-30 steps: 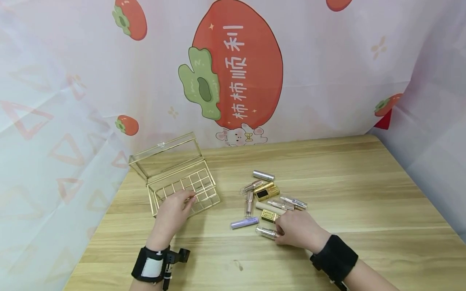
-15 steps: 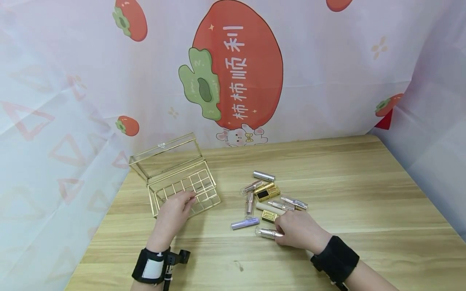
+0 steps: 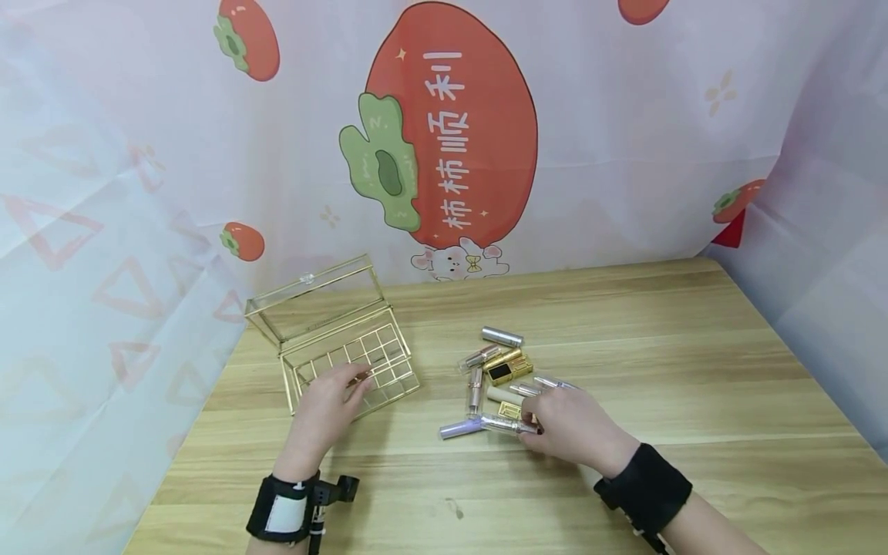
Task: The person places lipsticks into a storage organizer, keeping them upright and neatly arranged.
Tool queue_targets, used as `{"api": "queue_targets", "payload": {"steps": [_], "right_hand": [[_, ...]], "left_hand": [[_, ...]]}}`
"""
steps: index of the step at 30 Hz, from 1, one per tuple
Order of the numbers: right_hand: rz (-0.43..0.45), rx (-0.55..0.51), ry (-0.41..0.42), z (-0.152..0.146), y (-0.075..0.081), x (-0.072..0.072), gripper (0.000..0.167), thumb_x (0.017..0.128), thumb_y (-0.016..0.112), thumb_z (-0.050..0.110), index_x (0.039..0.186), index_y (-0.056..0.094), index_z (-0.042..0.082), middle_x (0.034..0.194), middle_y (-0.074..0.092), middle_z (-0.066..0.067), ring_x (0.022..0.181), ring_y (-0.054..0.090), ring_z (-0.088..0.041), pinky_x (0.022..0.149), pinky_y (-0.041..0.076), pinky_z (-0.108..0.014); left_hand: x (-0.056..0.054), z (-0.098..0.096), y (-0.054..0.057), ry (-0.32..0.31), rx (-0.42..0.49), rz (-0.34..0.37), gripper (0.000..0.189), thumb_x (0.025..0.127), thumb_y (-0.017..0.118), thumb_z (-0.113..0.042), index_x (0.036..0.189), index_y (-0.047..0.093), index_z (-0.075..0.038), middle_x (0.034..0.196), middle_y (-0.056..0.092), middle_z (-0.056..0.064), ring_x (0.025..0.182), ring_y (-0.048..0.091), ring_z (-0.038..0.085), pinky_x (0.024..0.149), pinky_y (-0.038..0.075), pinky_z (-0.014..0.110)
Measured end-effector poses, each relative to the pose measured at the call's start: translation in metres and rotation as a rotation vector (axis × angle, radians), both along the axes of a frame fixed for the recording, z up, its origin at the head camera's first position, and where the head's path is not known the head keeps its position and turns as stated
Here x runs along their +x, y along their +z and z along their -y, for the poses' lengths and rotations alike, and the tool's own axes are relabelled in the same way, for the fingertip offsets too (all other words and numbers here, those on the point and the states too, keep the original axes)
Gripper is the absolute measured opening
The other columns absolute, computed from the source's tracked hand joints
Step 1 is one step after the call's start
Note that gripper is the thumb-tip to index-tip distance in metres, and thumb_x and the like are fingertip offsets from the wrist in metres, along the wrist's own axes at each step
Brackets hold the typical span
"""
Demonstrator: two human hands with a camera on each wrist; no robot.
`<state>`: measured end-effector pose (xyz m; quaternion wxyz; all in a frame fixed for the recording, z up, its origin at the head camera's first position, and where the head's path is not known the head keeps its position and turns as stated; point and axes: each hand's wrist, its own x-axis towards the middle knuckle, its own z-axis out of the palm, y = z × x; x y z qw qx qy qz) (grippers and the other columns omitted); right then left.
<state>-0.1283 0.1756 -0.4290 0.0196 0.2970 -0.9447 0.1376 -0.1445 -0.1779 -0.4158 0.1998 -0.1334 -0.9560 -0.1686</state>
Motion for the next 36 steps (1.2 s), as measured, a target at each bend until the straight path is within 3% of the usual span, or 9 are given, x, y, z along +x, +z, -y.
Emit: {"api": "queue_targets", "payload": {"steps": [10, 15, 23, 29, 36], "right_hand": [[-0.048, -0.11, -0.013, -0.004, 0.007, -0.006, 0.013, 0.08, 0.078, 0.027, 0.08, 0.066, 0.021, 0.061, 0.046, 0.017, 0.052, 0.033, 0.006, 0.046, 0.029, -0.014], [-0.067, -0.133, -0.025, -0.005, 0.012, -0.009, 0.011, 0.08, 0.077, 0.027, 0.081, 0.067, 0.023, 0.061, 0.044, 0.019, 0.053, 0.033, 0.006, 0.048, 0.028, -0.014], [-0.143, -0.174, -0.034, -0.002, 0.015, -0.01, 0.014, 0.081, 0.079, 0.029, 0.088, 0.07, 0.021, 0.063, 0.043, 0.019, 0.055, 0.032, 0.007, 0.047, 0.027, -0.013], [-0.123, -0.185, -0.044, 0.001, 0.019, -0.01, 0.016, 0.081, 0.079, 0.029, 0.091, 0.071, 0.019, 0.064, 0.046, 0.018, 0.055, 0.034, 0.006, 0.047, 0.029, -0.014], [-0.139, -0.206, -0.04, 0.005, 0.02, -0.011, 0.017, 0.081, 0.079, 0.03, 0.09, 0.07, 0.019, 0.067, 0.05, 0.017, 0.058, 0.038, 0.005, 0.049, 0.031, -0.013]], "left_hand": [[-0.003, -0.001, 0.002, -0.062, -0.001, -0.12, 0.019, 0.087, 0.074, -0.021, 0.1, 0.073, -0.008, 0.096, 0.073, 0.008, 0.089, 0.07, 0.024, 0.082, 0.059, 0.038], [-0.002, -0.007, 0.007, -0.103, -0.009, -0.192, 0.016, 0.084, 0.077, -0.018, 0.098, 0.073, -0.01, 0.094, 0.073, 0.006, 0.087, 0.069, 0.022, 0.081, 0.058, 0.036], [-0.003, -0.02, 0.005, -0.152, -0.01, -0.275, 0.018, 0.079, 0.081, -0.014, 0.095, 0.073, -0.008, 0.096, 0.069, 0.005, 0.091, 0.065, 0.024, 0.082, 0.056, 0.037], [-0.004, -0.03, 0.005, -0.197, -0.029, -0.286, 0.019, 0.079, 0.081, -0.016, 0.094, 0.073, -0.01, 0.093, 0.07, 0.004, 0.088, 0.065, 0.02, 0.081, 0.056, 0.033], [-0.002, -0.044, 0.003, -0.238, -0.071, -0.234, 0.02, 0.082, 0.079, -0.02, 0.099, 0.072, -0.012, 0.096, 0.07, 0.001, 0.091, 0.066, 0.017, 0.084, 0.057, 0.029]]}}
